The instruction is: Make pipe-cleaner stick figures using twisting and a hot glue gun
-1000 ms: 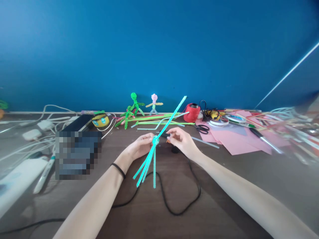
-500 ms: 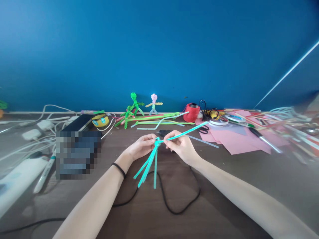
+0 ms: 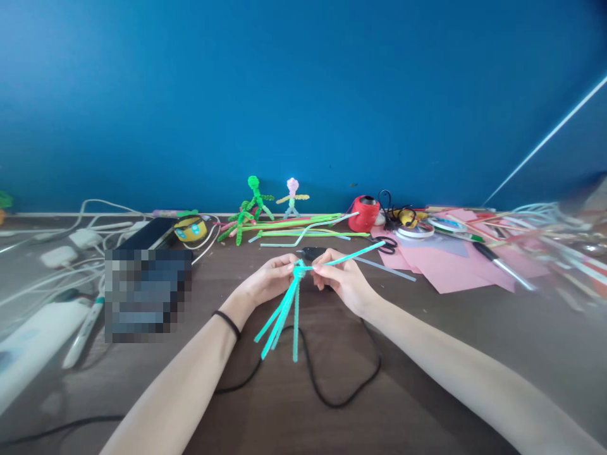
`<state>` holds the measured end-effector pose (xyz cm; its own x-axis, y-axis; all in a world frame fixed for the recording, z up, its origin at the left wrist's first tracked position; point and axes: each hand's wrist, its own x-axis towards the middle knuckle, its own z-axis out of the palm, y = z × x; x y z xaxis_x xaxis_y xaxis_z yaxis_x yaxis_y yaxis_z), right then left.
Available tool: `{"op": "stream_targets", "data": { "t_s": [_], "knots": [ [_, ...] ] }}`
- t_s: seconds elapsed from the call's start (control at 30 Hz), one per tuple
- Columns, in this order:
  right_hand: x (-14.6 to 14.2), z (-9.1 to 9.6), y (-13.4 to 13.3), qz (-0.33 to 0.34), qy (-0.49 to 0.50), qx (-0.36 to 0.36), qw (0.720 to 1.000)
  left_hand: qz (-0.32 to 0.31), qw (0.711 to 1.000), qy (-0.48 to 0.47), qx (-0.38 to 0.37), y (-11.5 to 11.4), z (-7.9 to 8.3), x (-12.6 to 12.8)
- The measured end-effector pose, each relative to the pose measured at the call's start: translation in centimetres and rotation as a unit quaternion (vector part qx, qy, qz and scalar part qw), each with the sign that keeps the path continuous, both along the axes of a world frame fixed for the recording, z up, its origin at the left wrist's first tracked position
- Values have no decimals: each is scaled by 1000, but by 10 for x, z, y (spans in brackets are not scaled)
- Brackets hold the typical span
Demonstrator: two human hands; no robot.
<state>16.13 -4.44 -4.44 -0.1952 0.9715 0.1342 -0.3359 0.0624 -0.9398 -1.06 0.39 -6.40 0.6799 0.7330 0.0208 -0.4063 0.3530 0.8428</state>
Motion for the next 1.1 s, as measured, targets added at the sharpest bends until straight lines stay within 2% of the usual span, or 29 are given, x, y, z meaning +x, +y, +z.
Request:
{"op": "stream_targets", "data": {
  "t_s": [0.2, 0.43, 0.67, 1.1],
  "knots": [
    [-2, -3, 0, 65, 121, -71, 988, 7, 1000, -19, -5, -1, 2, 2],
    [-4, -10, 3, 98, 148, -139, 974, 7, 1000, -27, -10, -4, 4, 3],
    [-5, -16, 5, 102, 141, -119, 978, 3, 999, -31, -14, -6, 5, 6],
    [-6, -11, 1, 130, 143, -101, 976, -30, 999, -28, 8, -11, 11, 9]
  ]
}}
